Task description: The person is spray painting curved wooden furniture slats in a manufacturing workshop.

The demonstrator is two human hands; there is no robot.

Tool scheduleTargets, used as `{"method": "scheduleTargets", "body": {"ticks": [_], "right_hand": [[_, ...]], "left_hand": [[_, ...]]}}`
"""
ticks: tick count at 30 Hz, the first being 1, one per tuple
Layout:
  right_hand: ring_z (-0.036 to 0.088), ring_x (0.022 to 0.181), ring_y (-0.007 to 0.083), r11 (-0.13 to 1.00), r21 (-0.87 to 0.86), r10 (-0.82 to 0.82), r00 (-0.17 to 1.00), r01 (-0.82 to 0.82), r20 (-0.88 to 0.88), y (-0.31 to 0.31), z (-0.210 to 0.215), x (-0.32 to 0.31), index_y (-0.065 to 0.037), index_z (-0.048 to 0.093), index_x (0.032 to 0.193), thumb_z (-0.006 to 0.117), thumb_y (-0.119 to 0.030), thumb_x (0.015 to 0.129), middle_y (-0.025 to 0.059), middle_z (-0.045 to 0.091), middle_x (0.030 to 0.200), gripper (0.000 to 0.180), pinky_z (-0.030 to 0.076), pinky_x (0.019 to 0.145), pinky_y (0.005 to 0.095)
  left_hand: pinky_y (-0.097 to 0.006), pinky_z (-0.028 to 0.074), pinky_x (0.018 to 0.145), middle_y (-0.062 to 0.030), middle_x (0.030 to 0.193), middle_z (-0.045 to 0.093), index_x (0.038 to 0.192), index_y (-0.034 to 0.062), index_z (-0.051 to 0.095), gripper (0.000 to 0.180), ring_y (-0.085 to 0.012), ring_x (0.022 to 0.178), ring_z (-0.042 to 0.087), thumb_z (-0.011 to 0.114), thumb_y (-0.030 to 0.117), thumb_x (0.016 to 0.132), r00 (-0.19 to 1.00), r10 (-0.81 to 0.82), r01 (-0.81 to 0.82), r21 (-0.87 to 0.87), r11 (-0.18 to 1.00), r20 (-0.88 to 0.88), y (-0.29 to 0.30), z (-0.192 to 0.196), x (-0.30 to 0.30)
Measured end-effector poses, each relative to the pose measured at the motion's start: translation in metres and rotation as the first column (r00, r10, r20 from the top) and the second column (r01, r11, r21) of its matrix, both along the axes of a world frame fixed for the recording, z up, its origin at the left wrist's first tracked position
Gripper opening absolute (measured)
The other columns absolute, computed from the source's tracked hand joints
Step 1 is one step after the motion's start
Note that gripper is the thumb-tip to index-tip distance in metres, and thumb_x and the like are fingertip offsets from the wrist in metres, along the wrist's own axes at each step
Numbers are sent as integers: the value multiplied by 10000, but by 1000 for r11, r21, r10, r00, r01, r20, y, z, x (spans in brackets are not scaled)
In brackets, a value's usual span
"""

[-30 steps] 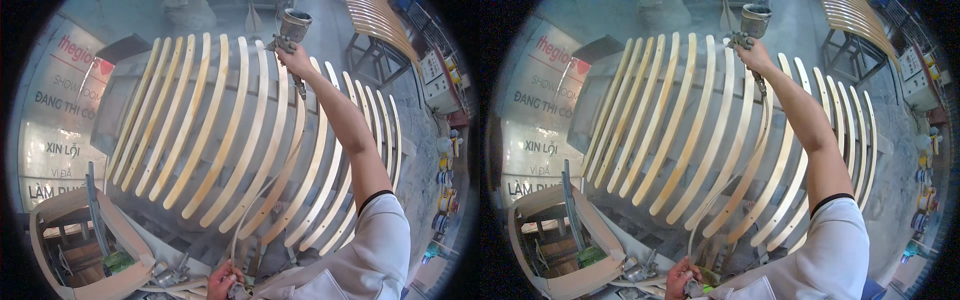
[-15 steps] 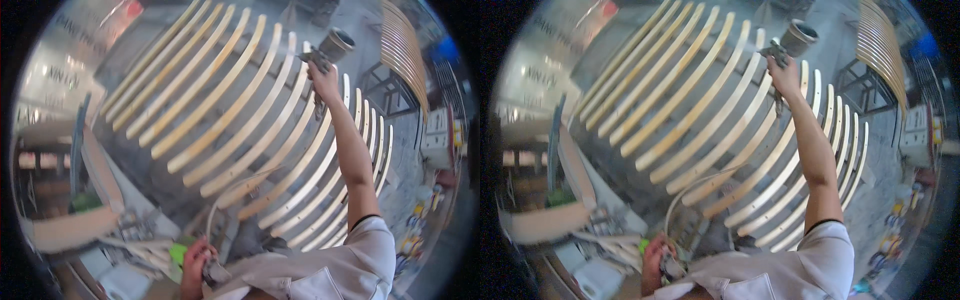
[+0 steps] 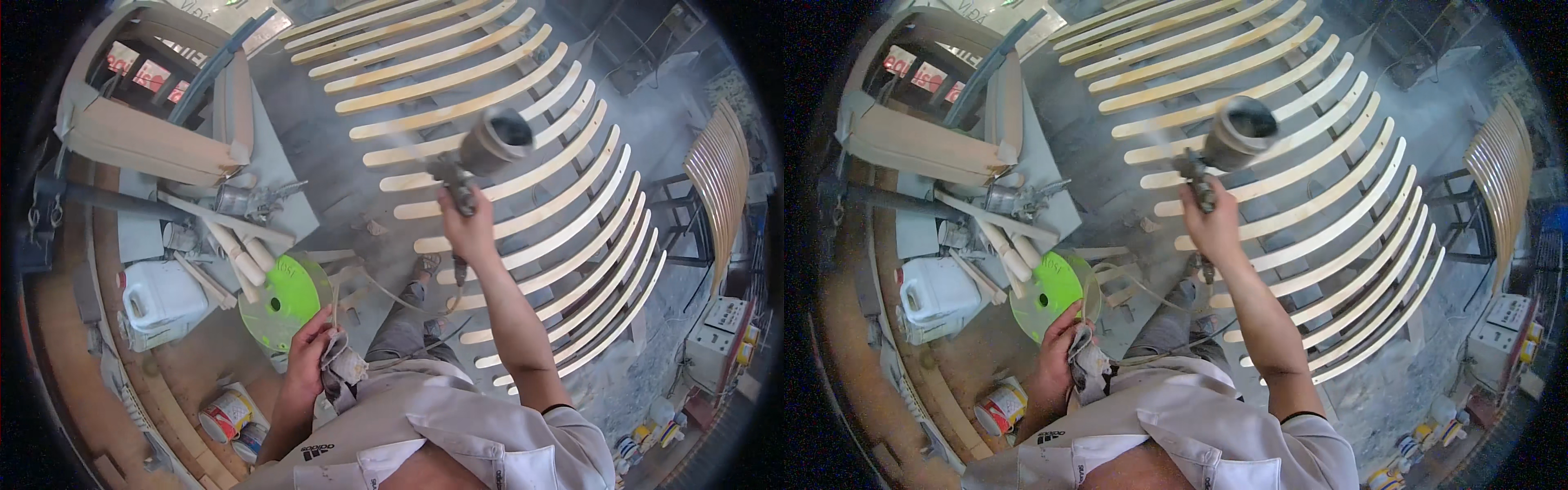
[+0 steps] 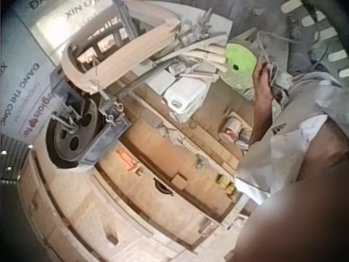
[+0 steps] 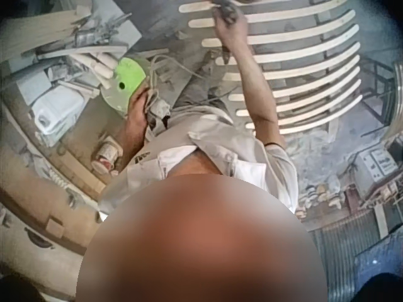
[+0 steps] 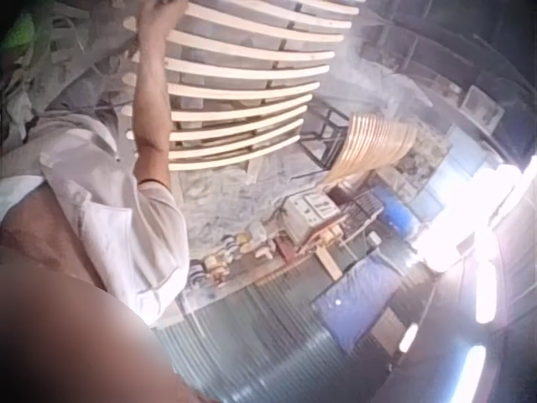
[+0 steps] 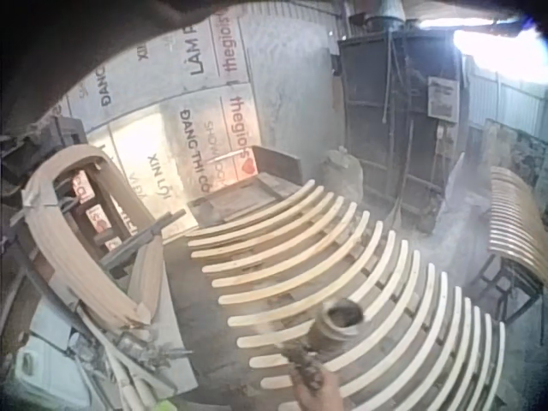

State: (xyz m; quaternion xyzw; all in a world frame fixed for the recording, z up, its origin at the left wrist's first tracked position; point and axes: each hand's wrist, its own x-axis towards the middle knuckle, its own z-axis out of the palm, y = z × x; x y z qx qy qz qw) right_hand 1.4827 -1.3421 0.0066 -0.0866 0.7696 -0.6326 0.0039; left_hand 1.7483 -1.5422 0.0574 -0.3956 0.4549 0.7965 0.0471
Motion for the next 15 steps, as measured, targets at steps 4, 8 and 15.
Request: {"method": "scheduleTargets", "body": {"ticks": [4, 8, 15], "right_hand": [[562, 610, 232, 991, 13, 130, 991, -130, 33, -14, 18, 35, -5, 621, 989, 673, -156, 867, 163, 618, 702, 201, 465, 607, 337], [573, 599, 266, 969, 22, 244, 968, -246, 60, -2, 14, 60, -9, 619, 984, 676, -153, 859, 171, 614, 694, 200, 461, 596, 349], [584, 596, 269, 993, 122, 10, 1000, -6, -29, 66, 6, 53, -7, 623, 975, 675, -150, 863, 176, 625, 699, 188, 463, 598, 351]], "left_hand": [[-255, 489, 721, -94, 943, 640, 1367, 39, 500, 463, -152, 796, 600, 524, 11, 905, 998, 18, -23, -96, 995, -59, 9, 5, 37], [-276, 495, 677, -122, 930, 636, 1401, 30, 452, 482, -181, 758, 593, 482, 26, 920, 998, 33, -39, -118, 992, -57, 13, 1, 65], [-257, 518, 701, -94, 945, 647, 1366, 25, 494, 469, -138, 787, 613, 532, 4, 899, 999, -34, 33, -49, 998, -12, 22, 18, 51]]}}
